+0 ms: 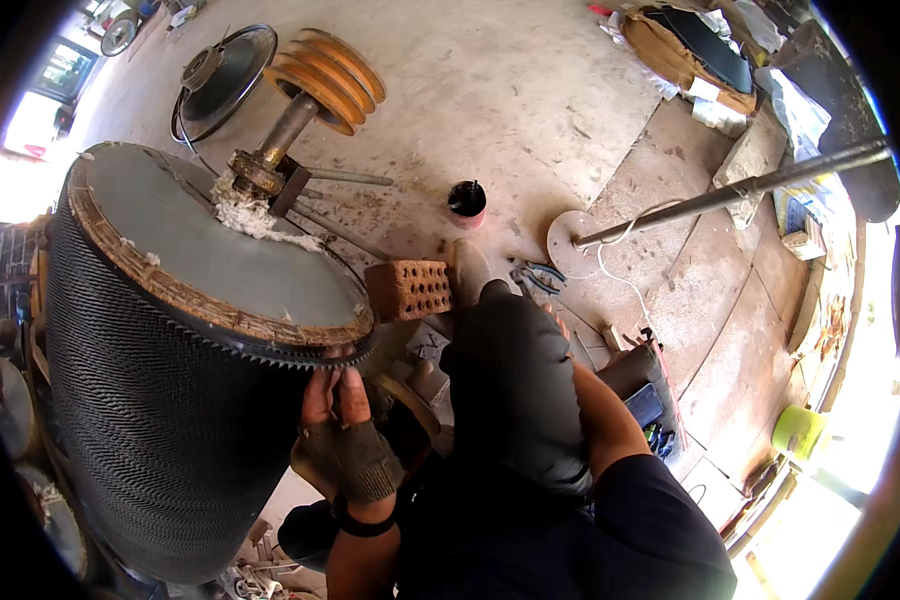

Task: The person uses a hammer and a metal punch tool to tap and secure the edge of a wire mesh wrapped around a large industrial cylinder. They also use pliers to manipulate the mesh and wires at the drum's edge.

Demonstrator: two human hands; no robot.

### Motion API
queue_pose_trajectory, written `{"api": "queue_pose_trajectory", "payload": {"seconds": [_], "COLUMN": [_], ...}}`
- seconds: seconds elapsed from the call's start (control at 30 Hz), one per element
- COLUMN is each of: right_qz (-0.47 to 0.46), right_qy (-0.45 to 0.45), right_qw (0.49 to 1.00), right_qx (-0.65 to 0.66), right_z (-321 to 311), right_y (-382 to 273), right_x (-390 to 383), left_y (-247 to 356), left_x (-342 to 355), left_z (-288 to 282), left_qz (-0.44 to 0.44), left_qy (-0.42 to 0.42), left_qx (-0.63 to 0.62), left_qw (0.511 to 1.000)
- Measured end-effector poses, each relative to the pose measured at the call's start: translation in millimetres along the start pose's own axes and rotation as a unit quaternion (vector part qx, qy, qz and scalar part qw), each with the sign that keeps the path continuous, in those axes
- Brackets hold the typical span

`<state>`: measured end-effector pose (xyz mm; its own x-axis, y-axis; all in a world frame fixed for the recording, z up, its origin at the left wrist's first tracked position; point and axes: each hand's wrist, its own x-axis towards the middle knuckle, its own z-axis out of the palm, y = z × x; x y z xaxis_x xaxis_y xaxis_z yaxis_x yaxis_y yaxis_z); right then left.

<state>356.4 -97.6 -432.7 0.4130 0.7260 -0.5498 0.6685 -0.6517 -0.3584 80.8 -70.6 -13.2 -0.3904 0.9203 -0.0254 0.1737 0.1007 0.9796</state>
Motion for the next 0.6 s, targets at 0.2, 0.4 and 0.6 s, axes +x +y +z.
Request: {"api": "queue_pose_trajectory", "payload": {"seconds": [0.2,0.4,0.6], "right_qz": [0.044,-0.181,-0.109], "right_qy": [-0.006,0.223,0.081], "right_qw": [0.998,0.946,0.961], "right_qx": [-0.051,-0.152,-0.242], "right_z": [34.1,0.3,-34.9], "right_y": [5.4,8.7,-38.0], "right_x": [17.5,73.2,80.8], "left_y": [-7.3,-11.9,-17.9], "left_x": [-8.3,-13.9,-14.9], "left_z": [-7.8,-11.5,-13.8], "left_qz": [-0.018,0.057,0.022], "left_qy": [-0.007,0.003,-0.064], "left_qx": [0.022,0.251,0.149], "left_qw": [1.000,0.966,0.987]}}
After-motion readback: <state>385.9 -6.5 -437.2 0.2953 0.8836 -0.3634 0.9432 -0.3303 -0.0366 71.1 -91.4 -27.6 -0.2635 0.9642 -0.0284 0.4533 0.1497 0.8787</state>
